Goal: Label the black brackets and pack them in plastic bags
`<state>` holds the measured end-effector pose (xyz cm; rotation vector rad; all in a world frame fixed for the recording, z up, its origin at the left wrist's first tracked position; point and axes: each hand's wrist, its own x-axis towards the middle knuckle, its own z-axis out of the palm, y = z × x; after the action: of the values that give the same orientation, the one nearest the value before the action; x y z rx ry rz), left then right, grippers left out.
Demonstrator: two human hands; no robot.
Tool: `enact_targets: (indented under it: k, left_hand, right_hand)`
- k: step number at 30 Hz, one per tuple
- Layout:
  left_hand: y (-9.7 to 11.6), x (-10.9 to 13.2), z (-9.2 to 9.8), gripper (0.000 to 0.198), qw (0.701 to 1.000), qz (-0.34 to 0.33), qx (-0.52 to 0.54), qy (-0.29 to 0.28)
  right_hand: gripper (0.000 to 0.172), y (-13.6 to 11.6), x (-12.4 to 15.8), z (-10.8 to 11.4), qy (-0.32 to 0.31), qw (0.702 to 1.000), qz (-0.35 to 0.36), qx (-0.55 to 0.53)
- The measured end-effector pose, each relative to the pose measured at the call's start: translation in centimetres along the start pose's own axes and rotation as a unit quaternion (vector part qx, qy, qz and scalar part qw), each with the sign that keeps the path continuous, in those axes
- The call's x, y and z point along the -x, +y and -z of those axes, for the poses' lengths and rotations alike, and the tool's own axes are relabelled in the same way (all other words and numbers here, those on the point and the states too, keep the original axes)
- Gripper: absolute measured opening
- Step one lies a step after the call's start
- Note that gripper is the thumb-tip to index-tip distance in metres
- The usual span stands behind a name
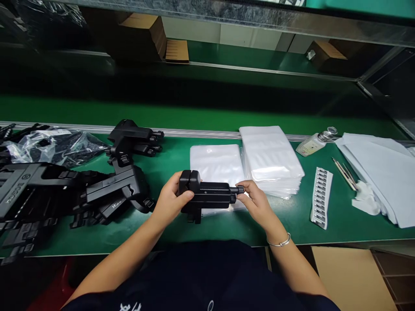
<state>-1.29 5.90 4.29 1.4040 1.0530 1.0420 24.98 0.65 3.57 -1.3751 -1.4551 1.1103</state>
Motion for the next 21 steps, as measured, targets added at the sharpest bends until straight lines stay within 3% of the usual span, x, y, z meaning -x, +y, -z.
enact_targets:
  k: [2,6,9,14,17,21]
  left_hand:
    - [-0.1,0.3,0.1,0.057,1.0,-0.024,-0.019,0.003]
    - [-0.2,0.7,0.1,0.061,0.995,-0.065,-0.078,0.023]
    - [-0.3,0.2,-0.5,0.057,1.0,-0.024,0.005,0.018]
    - [-0.3,-1.0,-1.4,0.05,0.986,0.056,0.151,0.036]
    - [-0.1,-1.2,-1.7,0.049,0.982,0.066,0.174,0.034]
    - [-0.2,-1.2,-2.1,0.053,0.982,0.061,0.173,0.042]
  right_hand:
    - [0.023,-0.2,0.0,0.2,-0.001,1.0,0.011,0.025]
    - [0.03,-0.1,-0.5,-0.2,0.002,0.998,-0.009,-0.056]
    - [0.035,0.2,-0.9,-0.6,0.006,0.996,-0.019,-0.083]
    - [0.038,0.8,-0.6,-0.8,0.014,0.996,0.02,-0.086]
    - [0.033,1.1,-0.4,-1.2,0.002,0.999,0.0,-0.053]
    - [0.029,1.1,-0.6,-2.0,0.064,0.995,-0.014,-0.069]
